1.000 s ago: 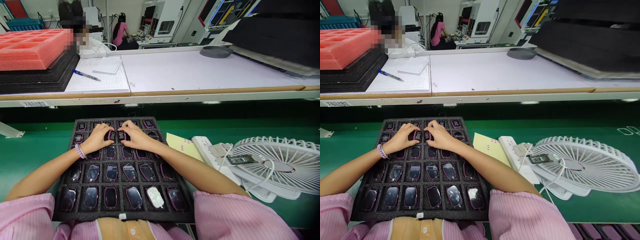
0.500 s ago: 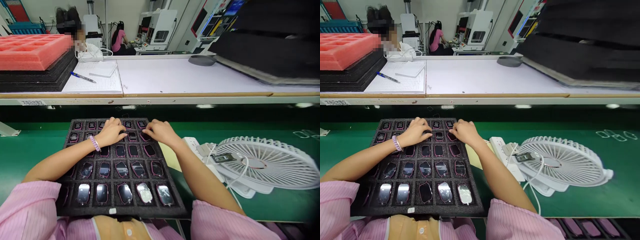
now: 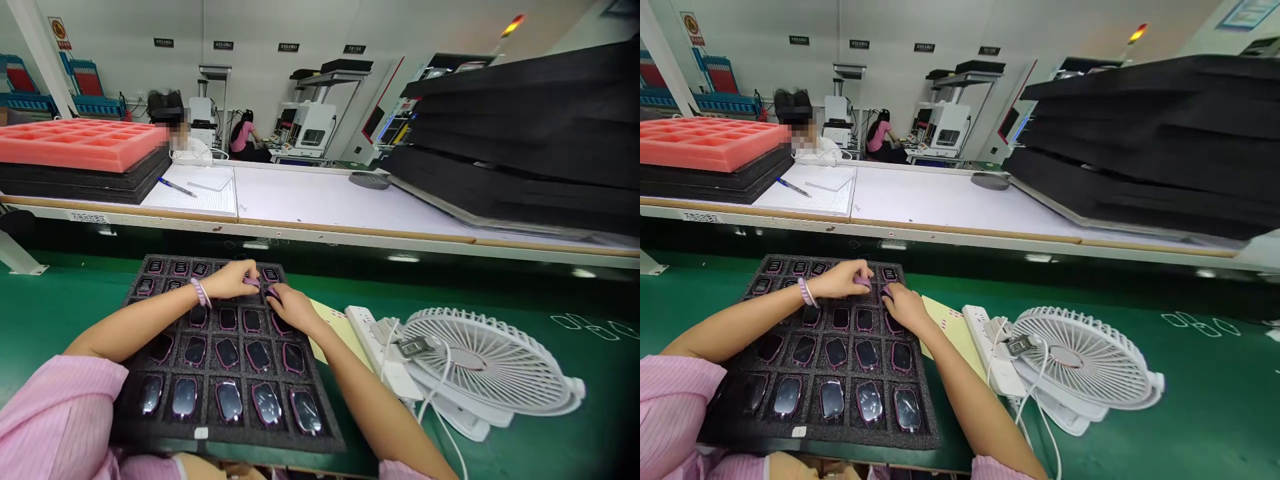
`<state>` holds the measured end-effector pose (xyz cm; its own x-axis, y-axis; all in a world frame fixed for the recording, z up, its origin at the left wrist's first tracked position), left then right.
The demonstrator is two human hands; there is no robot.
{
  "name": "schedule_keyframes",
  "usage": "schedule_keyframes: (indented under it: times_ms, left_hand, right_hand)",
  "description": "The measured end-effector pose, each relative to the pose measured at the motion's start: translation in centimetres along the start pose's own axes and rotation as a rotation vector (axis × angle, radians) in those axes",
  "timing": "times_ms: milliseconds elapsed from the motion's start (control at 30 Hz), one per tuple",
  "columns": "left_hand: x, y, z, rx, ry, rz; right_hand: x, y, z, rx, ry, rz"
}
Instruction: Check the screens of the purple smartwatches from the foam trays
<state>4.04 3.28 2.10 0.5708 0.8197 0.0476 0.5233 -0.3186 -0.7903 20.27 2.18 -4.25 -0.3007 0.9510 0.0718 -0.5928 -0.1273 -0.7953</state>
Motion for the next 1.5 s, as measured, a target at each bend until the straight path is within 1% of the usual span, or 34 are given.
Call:
schedule_keyframes:
  times_ms: [67, 100, 167, 200, 233, 300, 333, 367, 433, 500, 600, 667, 700, 867, 1000, 1167, 1300, 1500]
  left_hand:
    - [-1.1, -2.2, 0.2, -0.159, -0.012, -0.030]
    - [-1.8, -3.4, 0.5, -0.278, -0.038, -0.057]
    - [-3.3, -5.4, 2.0, -0.558, -0.152, -0.148]
    - [-4.1, -6.2, 2.9, -0.673, -0.222, -0.201]
    - [-5.0, -6.7, 3.8, -0.748, -0.285, -0.247]
    - [-6.5, -7.3, 5.1, -0.770, -0.362, -0.296]
    - [-7.2, -7.4, 5.5, -0.757, -0.379, -0.309]
    - [-7.9, -7.5, 5.9, -0.743, -0.388, -0.318]
    - [-9.3, -7.4, 6.3, -0.702, -0.408, -0.342]
    - [-10.3, -7.6, 6.3, -0.598, -0.391, -0.368]
    - [-11.2, -8.2, 5.5, -0.405, -0.265, -0.414]
    - [-11.4, -8.5, 5.1, -0.330, -0.185, -0.445]
    - [-11.4, -8.6, 5.1, -0.297, -0.167, -0.449]
    - [-11.2, -8.5, 4.8, -0.127, -0.155, -0.442]
    - [-11.0, -8.3, 4.4, -0.122, -0.145, -0.458]
    - [-10.8, -8.2, 4.1, -0.187, -0.135, -0.484]
    - [-10.7, -8.4, 3.3, -0.217, -0.114, -0.500]
    - [-10.8, -8.3, 1.7, -0.255, -0.093, -0.501]
  right_hand:
    - [0.5, -0.3, 0.7, 0.076, -0.009, -0.016]
    - [0.8, -0.5, 1.2, 0.124, -0.018, -0.021]
    - [1.4, -0.6, 2.6, 0.238, -0.048, -0.010]
    - [1.7, -0.5, 3.3, 0.354, -0.058, 0.018]
    - [2.0, -0.1, 4.2, 0.519, -0.056, 0.063]
    - [2.4, 0.9, 6.0, 0.939, -0.015, 0.187]
    - [2.5, 1.6, 7.0, 1.142, 0.019, 0.254]
    - [2.4, 2.2, 8.0, 1.300, 0.051, 0.316]
    - [2.2, 3.1, 9.8, 1.445, 0.085, 0.410]
    - [1.9, 3.7, 11.2, 1.479, 0.091, 0.470]
    - [1.5, 4.0, 12.5, 1.466, 0.078, 0.500]
    - [1.4, 3.8, 12.9, 1.462, 0.068, 0.495]
    - [1.4, 3.7, 13.1, 1.465, 0.066, 0.491]
    - [1.6, 2.9, 13.4, 1.517, 0.029, 0.414]
    - [1.8, 2.5, 13.2, 1.530, -0.015, 0.340]
    - [1.7, 2.1, 13.0, 1.531, -0.031, 0.311]
    - [1.4, 1.7, 12.9, 1.547, -0.033, 0.281]
    - [0.9, 1.4, 13.4, 1.634, -0.053, 0.302]
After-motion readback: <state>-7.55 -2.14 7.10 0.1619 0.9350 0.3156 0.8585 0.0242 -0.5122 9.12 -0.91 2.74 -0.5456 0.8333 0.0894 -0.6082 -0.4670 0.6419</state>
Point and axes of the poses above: each hand's wrist, its own x-axis towards the middle knuckle, its own y-axis out of the palm, z = x × y, the point moved 7 cm from there along x, towards the middle knuckle, and after that the axes turned 11 degrees about x, right-handed, at the moved point
